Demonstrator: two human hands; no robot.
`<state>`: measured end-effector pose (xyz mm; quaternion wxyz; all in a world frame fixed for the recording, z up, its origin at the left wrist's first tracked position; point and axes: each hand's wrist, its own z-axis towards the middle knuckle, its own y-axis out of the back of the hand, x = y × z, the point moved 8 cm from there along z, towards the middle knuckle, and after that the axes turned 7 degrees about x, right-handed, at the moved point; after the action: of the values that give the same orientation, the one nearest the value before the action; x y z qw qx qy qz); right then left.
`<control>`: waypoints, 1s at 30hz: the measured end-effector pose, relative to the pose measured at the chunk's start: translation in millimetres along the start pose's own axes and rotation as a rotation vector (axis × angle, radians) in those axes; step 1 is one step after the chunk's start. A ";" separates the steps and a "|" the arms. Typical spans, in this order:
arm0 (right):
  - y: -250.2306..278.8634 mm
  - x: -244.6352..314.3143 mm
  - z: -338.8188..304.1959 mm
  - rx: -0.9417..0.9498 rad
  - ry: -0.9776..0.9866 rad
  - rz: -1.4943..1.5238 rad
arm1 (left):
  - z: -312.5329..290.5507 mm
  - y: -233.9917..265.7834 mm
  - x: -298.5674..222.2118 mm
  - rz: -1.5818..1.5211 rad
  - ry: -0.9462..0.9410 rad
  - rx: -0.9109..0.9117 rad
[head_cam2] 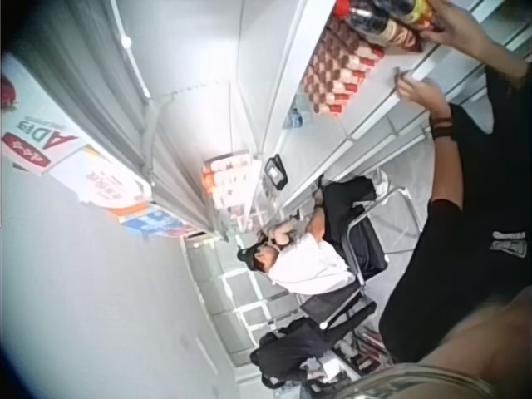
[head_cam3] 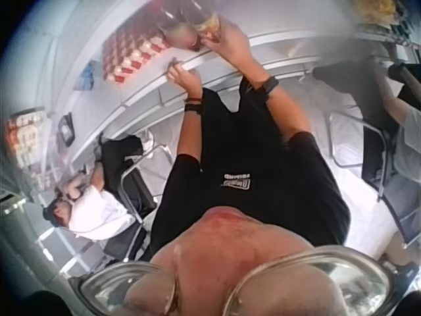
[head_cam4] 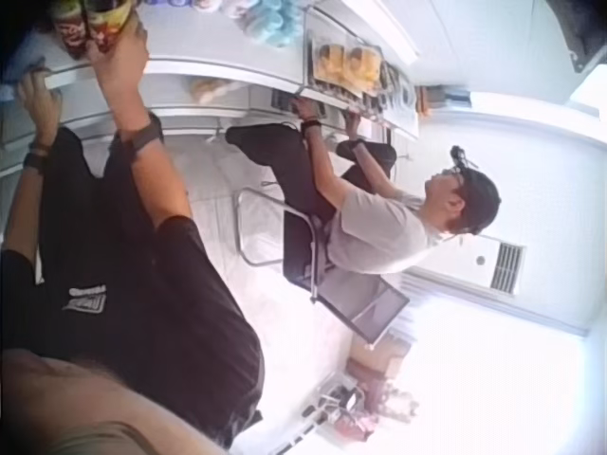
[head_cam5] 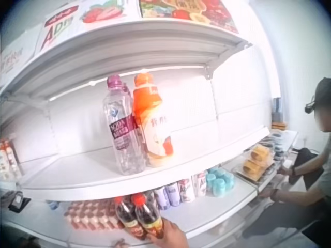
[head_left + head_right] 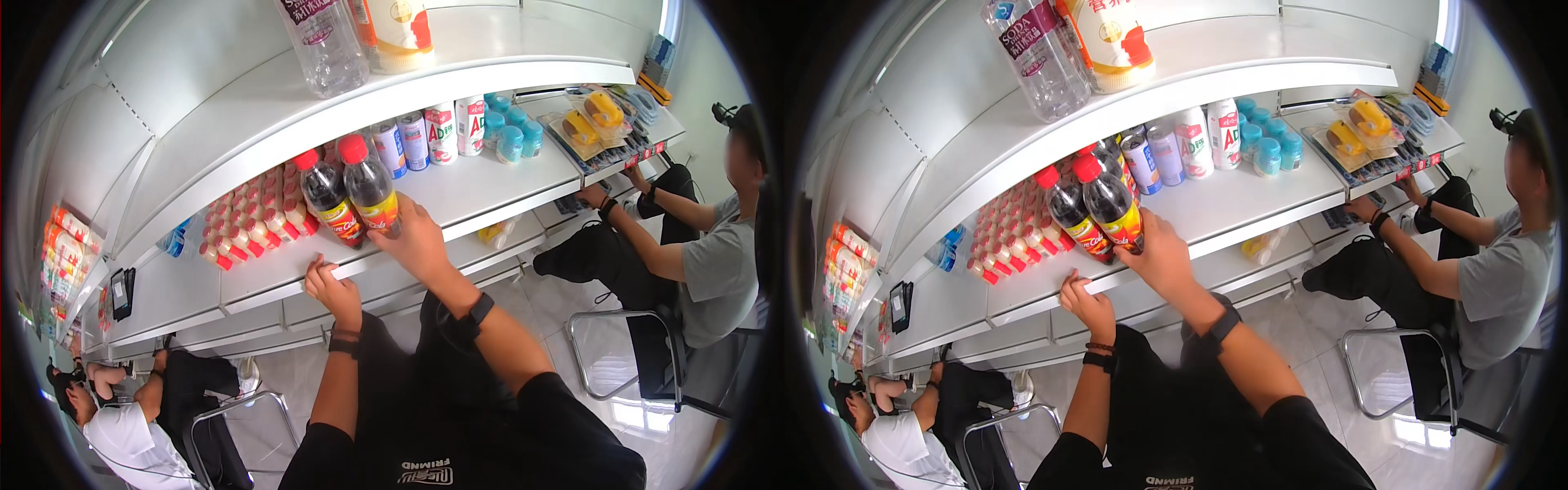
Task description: Arranging and moving various drink bottles and cans on a white display shelf.
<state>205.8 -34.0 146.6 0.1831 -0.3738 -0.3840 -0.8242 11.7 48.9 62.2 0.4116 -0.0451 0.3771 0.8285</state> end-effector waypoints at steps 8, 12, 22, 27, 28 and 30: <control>47.1 -30.6 -7.3 -0.299 -0.130 -0.190 | 0.2 0.8 -6.4 -0.021 -0.002 -0.011; 46.3 -55.2 21.6 -0.258 -0.126 -0.197 | -1.1 0.3 -3.6 -0.021 0.018 -0.008; 11.5 -79.9 39.5 0.062 -0.120 -0.223 | 2.7 9.4 -6.4 -0.007 0.008 0.177; 14.5 -80.5 41.1 0.058 -0.134 -0.207 | 9.6 13.8 -3.9 -0.062 0.000 0.198; 14.8 -81.6 42.6 0.071 -0.130 -0.216 | 10.4 13.6 -2.5 -0.081 -0.012 0.183; 14.1 -82.3 40.9 0.078 -0.150 -0.221 | 8.3 11.9 13.1 -0.362 0.109 0.190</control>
<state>287.3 -10.3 108.7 0.0762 -0.3825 -0.4673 -0.7934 -3.5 58.4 70.1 0.5349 -0.1179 0.4610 0.6981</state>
